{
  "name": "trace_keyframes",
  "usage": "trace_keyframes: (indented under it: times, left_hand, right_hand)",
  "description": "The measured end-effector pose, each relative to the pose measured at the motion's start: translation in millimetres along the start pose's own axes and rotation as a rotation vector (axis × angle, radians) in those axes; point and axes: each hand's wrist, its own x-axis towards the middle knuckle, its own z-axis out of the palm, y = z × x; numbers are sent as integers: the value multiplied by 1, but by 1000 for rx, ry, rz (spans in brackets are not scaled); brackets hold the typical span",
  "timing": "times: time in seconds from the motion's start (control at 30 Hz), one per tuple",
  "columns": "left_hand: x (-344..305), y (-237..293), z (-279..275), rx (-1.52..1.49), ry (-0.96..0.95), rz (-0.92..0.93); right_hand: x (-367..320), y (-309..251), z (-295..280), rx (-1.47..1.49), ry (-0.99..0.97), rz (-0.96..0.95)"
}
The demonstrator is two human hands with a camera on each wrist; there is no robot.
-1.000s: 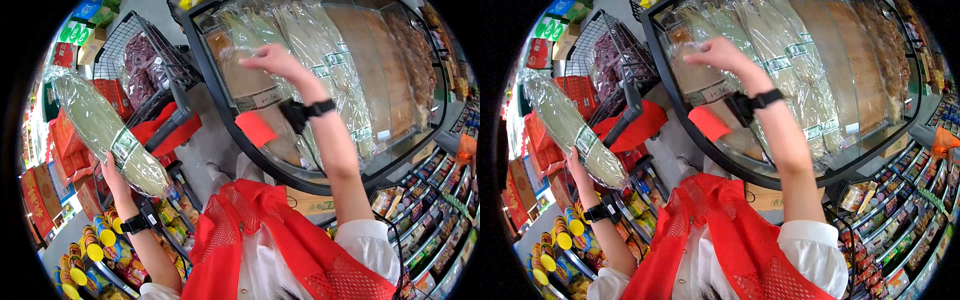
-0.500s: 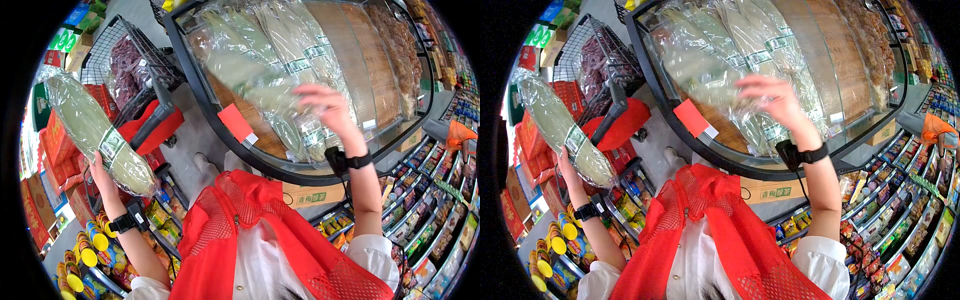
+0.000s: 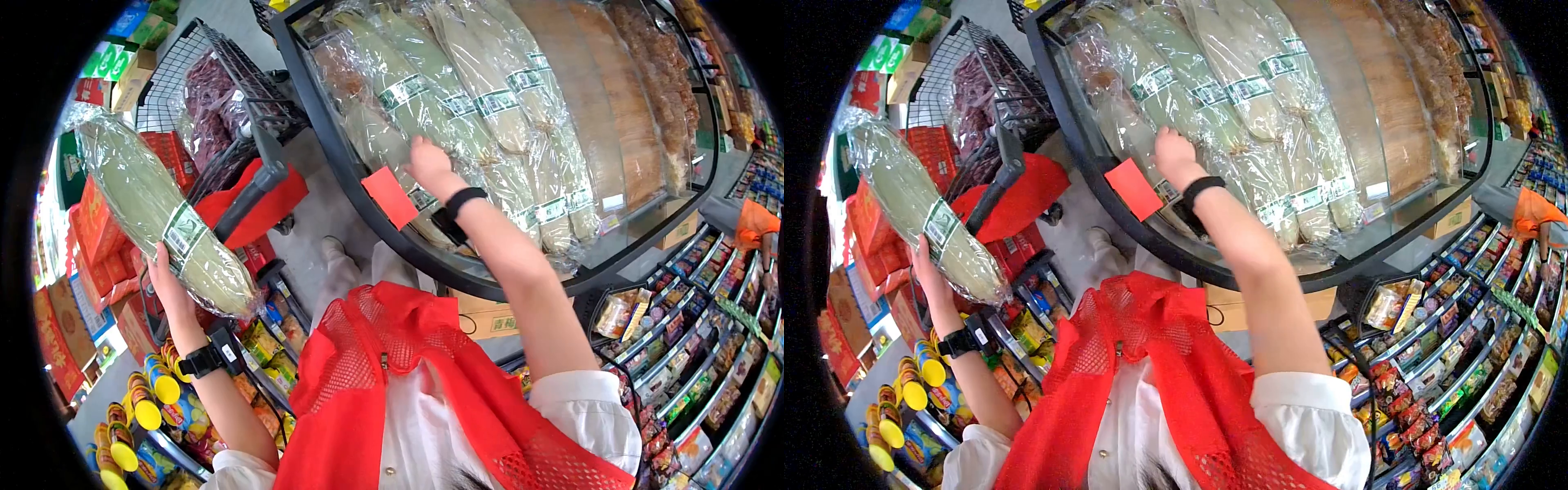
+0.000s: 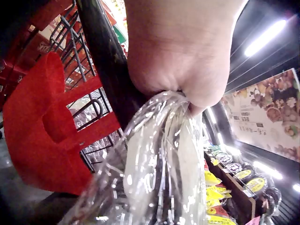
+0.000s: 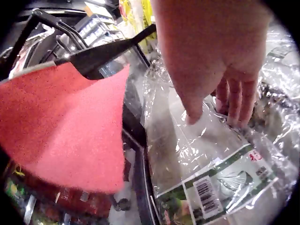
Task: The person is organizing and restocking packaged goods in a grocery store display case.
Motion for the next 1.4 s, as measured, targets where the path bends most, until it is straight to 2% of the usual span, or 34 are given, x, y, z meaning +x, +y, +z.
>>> trace_keyframes:
  times: [0.13,0.2,0.27,0.43,0.53,0.67,0.73,0.77,0.87,0.93,1.03,1.1,1.13,1.2,1.27,1.33,1.37,1.4]
  left_hand:
    - [-5,2,1,-33,-24,-10]
    - [-3,4,1,-47,-26,-13]
    - [-2,2,0,-35,-31,22]
    - [-3,-3,-5,-67,-26,-9]
    - [0,-4,-6,-42,7,-9]
    - [1,-9,-12,-66,-23,-33]
    - [1,-11,-11,-71,2,-56]
    - [0,-10,-8,-61,10,-46]
    - [3,-10,-9,-95,-23,-26]
    - [3,-9,-10,-97,-17,-27]
    - [3,-9,-8,-78,4,-34]
    - [2,-7,-6,-45,6,-33]
    - [2,-5,-4,-43,-1,-37]
    - [1,-4,1,-58,-12,-7]
    - [0,-4,2,-54,-14,-13]
    - [0,-3,4,-51,-17,-17]
    - [1,-4,3,-49,-19,-15]
    - [1,-3,4,-50,-24,-14]
  right_hand:
    - [-4,-2,10,-115,30,64]
    - [-4,10,16,-109,-24,3]
    - [-28,27,-18,-49,-94,-237]
    - [-42,46,-27,-33,-241,-315]
    - [-38,63,-7,8,-140,-328]
    - [-49,56,1,-95,-121,-350]
    - [-58,40,-23,-282,-287,-288]
    - [-67,32,-35,-340,-299,-203]
    - [-79,65,-17,-369,-398,-214]
    - [-91,80,-6,-269,-426,-31]
    - [-93,107,-1,-146,-408,-40]
    - [-88,120,-9,112,-314,-153]
    - [-85,123,-18,114,-316,-146]
    - [-83,121,-48,551,-530,101]
    - [-85,124,-59,593,-549,111]
    - [-83,137,-56,236,-646,-10]
    - [-88,148,-37,25,-436,-318]
    - [-90,160,-21,27,-433,-313]
